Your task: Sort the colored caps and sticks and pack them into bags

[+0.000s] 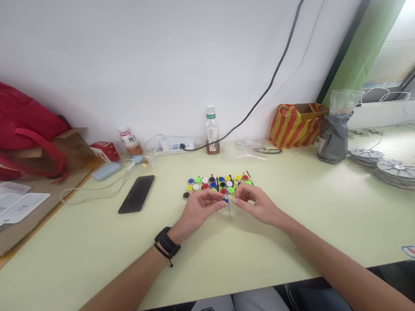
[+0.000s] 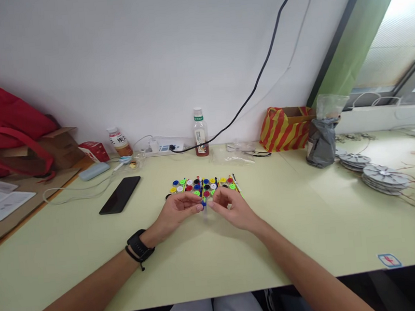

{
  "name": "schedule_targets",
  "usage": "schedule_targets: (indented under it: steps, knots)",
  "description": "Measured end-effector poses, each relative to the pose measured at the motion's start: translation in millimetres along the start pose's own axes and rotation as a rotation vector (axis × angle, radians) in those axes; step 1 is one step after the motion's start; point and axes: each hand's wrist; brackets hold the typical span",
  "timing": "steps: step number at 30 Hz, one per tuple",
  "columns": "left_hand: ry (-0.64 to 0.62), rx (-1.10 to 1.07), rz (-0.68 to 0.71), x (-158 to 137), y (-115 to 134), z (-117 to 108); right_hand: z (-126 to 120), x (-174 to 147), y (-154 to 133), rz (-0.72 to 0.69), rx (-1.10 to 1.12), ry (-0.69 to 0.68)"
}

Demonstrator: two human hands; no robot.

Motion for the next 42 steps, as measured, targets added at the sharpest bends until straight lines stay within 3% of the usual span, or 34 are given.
schedule_targets:
  steps: [9,17,22,42]
  knots:
    - [-0.070,-0.026,0.007,-1,-6,-1,5,-2,-1,-0.003,0.033,-0.082]
    - [-0.047,-0.060,-0.043,0,-7,-1,2,-2,-1,-0.034,-0.034,0.028]
    - [-0.043,-0.041,-0.030,0,-10,-3,0,1,3,0.045,-0.079,-0.074]
    - [-0.116,-0.007,-0.020,-4,-5,-1,6,2,3,0.118,0.071,-0.145]
Point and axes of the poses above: each hand's wrist, its own x-axis towards the middle knuckle, its own z-axis out of the palm, y = z × x, and after that the axes turned 5 degrees about z, right-handed
